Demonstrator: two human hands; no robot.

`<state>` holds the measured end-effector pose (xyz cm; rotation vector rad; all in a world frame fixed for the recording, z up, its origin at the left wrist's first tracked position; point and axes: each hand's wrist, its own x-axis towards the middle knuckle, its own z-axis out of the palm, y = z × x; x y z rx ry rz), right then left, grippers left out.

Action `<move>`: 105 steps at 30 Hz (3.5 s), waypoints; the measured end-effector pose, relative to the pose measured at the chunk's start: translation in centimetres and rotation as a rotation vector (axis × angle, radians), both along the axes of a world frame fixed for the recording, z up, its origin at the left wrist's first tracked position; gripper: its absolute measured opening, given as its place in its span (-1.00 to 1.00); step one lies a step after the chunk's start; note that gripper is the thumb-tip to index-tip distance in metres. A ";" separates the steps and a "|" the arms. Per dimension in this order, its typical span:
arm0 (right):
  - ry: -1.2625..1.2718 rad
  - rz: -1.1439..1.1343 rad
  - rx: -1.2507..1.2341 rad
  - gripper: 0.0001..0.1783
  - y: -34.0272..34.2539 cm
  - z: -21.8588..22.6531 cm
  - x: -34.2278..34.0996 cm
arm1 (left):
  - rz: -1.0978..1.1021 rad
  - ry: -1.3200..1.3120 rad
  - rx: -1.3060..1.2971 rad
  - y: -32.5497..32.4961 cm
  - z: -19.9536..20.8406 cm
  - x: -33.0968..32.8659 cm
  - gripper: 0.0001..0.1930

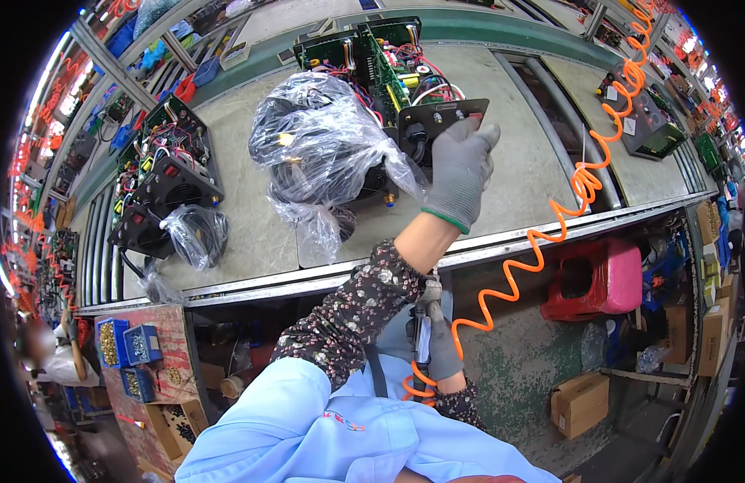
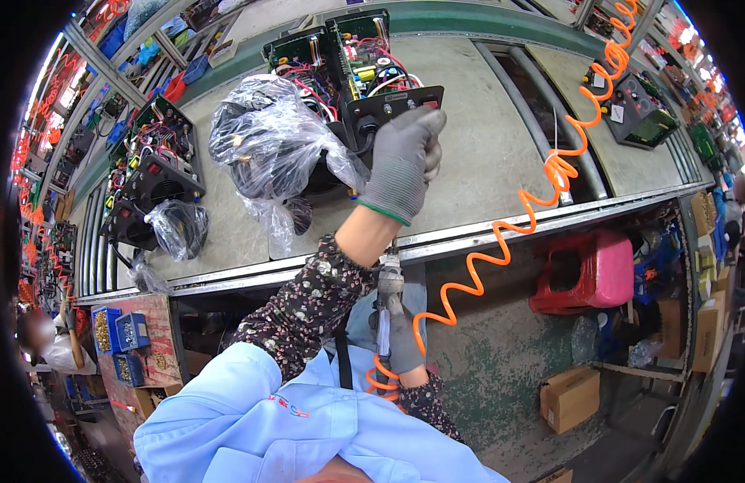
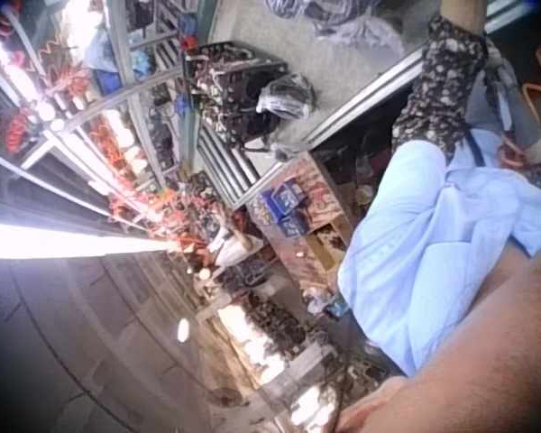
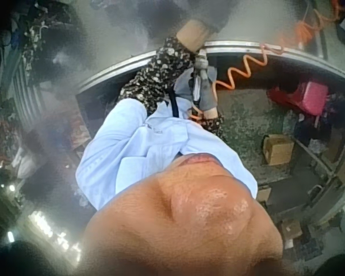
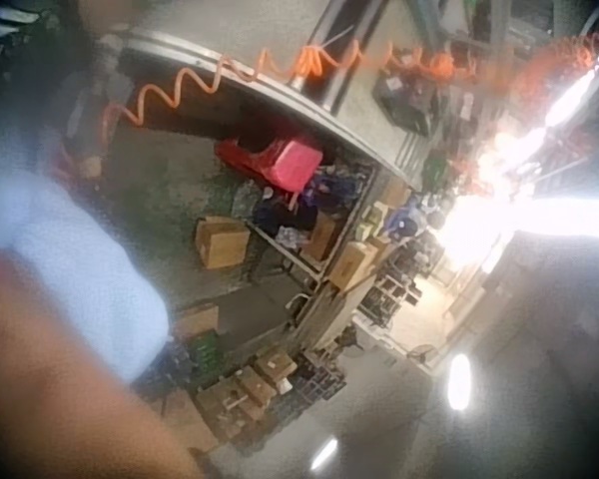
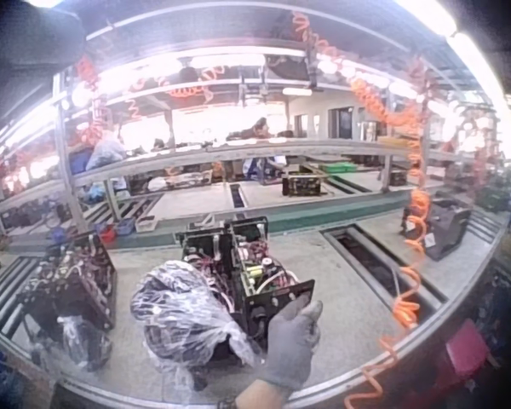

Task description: Assemble electronic components into a chassis using an electric screwdriver on a production line.

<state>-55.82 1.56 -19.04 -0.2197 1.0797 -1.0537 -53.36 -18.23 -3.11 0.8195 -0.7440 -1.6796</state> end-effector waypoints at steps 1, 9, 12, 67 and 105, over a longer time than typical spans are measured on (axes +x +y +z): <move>-0.049 0.008 -0.006 -0.58 0.0 -0.3 -0.2 | -0.002 0.001 -0.002 0.2 1.4 -0.1 -0.63; -0.013 0.005 -0.050 -0.61 0.2 1.2 -0.3 | -0.349 0.067 0.047 6.3 -0.3 1.6 -0.79; 0.092 0.016 -0.174 -0.68 0.9 0.2 -0.7 | -0.137 0.286 0.495 8.1 -6.9 2.5 -0.77; 0.204 0.747 -0.177 -0.46 3.4 9.9 -4.7 | -0.247 -0.457 0.013 8.0 -10.2 16.3 -0.80; 0.100 0.376 -0.361 -0.60 -2.5 11.5 -1.6 | -0.072 0.288 0.272 11.7 -11.7 15.6 -0.72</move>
